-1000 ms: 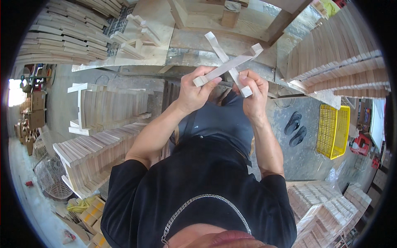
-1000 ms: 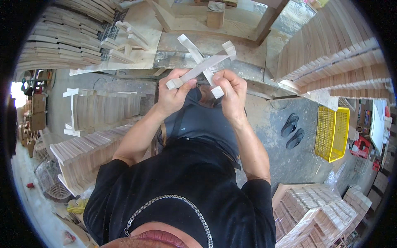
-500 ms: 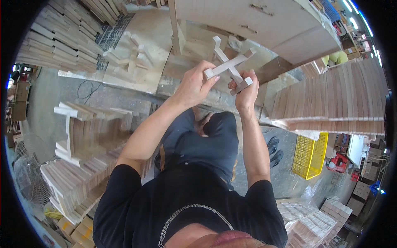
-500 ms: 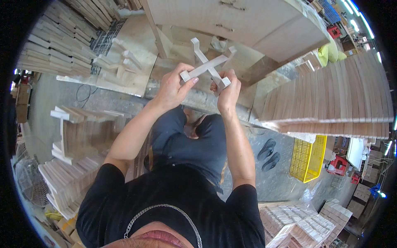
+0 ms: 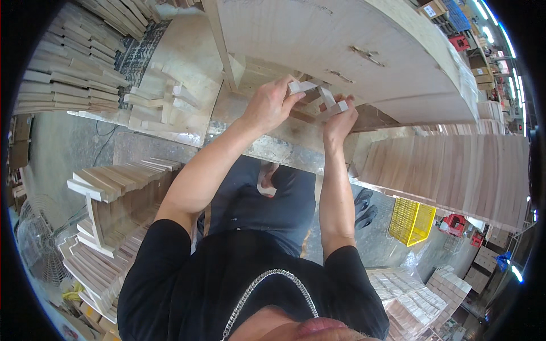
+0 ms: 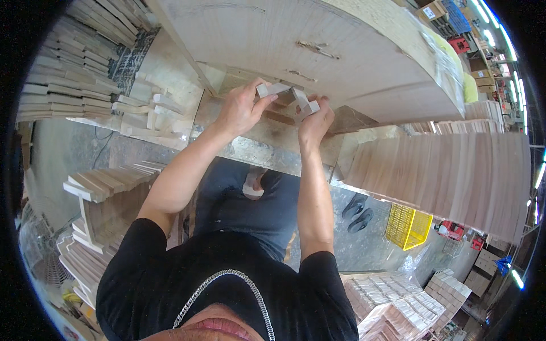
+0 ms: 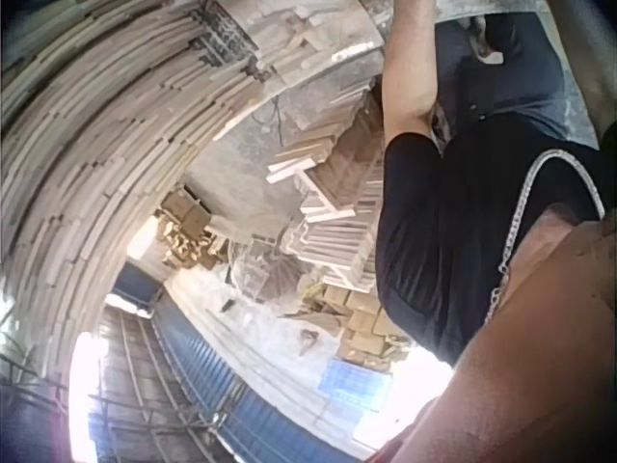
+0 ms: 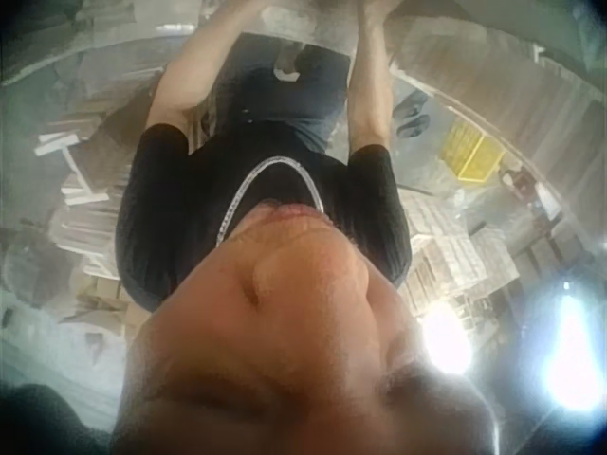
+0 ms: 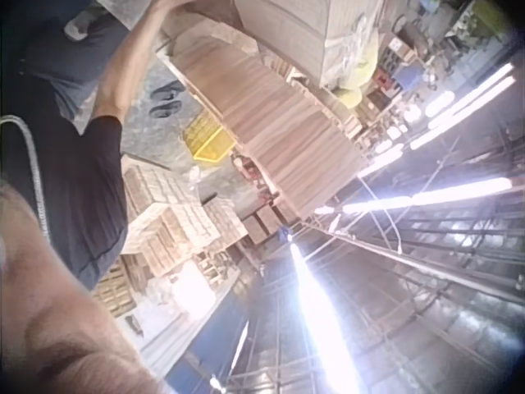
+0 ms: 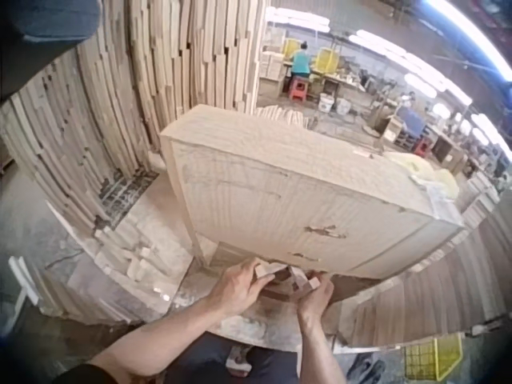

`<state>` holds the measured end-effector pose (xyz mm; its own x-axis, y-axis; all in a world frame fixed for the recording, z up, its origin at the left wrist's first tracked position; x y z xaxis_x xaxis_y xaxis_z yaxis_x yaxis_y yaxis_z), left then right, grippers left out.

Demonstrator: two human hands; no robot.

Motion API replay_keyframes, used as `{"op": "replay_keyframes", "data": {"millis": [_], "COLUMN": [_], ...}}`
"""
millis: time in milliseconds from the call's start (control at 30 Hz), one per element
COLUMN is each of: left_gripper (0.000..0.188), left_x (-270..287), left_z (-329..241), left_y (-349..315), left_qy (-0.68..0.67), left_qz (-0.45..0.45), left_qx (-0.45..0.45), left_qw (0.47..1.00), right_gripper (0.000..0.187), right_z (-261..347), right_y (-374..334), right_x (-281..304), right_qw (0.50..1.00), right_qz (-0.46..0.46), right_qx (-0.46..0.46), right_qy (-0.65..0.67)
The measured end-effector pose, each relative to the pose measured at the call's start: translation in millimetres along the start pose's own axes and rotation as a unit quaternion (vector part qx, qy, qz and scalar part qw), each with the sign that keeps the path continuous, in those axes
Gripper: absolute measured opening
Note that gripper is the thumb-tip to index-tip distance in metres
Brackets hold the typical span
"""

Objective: Assemble H-shaped wooden components by joining cross-members and then stacking them into a larger structure.

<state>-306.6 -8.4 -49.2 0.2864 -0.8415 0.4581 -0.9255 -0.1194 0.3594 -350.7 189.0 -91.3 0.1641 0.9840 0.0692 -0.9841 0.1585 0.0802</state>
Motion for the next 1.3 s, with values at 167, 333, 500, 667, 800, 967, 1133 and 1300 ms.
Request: {"op": "replay_keyframes", "data": {"millis": [167,333,500,667,800,967,1133,1300], "left_gripper": [0.027,0.034,0.035,0.038,0.038,0.036,0.034,0.032], "left_x": [-5,-6,-2,8,0,3,4,4], "left_z": [20,22,13,20,17,14,8,7], "left_y": [1,12,17,18,14,16,13,16], "left_qy": [0.038,0.053,0.075,0.134,0.126,0.11,0.097,0.078], "left_qz": [0.012,-0.016,-0.001,0.008,0.012,0.043,0.032,0.024], "left_qx": [0.02,-0.018,-0.012,0.008,0.015,0.042,0.041,0.045], "left_qw": [0.999,0.998,0.997,0.991,0.992,0.992,0.994,0.996], "right_gripper": [0.044,0.024,0.015,0.018,0.018,0.013,0.01,0.011], "right_z": [32,55,39,-4,-23,-5,26,44], "right_y": [-61,-181,-260,-313,-317,-288,-279,-289], "right_x": [40,114,229,299,313,281,243,218], "right_qw": [0.971,0.926,0.899,0.909,0.921,0.941,0.933,0.93], "right_qz": [-0.021,0.009,-0.059,-0.129,-0.141,-0.101,-0.053,0.006], "right_qx": [0.171,0.251,0.211,0.132,0.083,0.098,0.159,0.178], "right_qy": [-0.165,-0.282,-0.379,-0.375,-0.354,-0.307,-0.318,-0.322]}}
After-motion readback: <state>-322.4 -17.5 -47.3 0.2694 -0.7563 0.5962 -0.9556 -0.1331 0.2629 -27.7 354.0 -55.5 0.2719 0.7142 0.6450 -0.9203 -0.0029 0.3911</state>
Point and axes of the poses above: each hand's wrist, its own y-axis towards the middle knuckle, its own x-axis out of the back of the hand, z = x × y, the point moved 6 cm from there along y, towards the middle knuckle, and after that the axes turned 5 degrees about x, right-handed, at the moved point
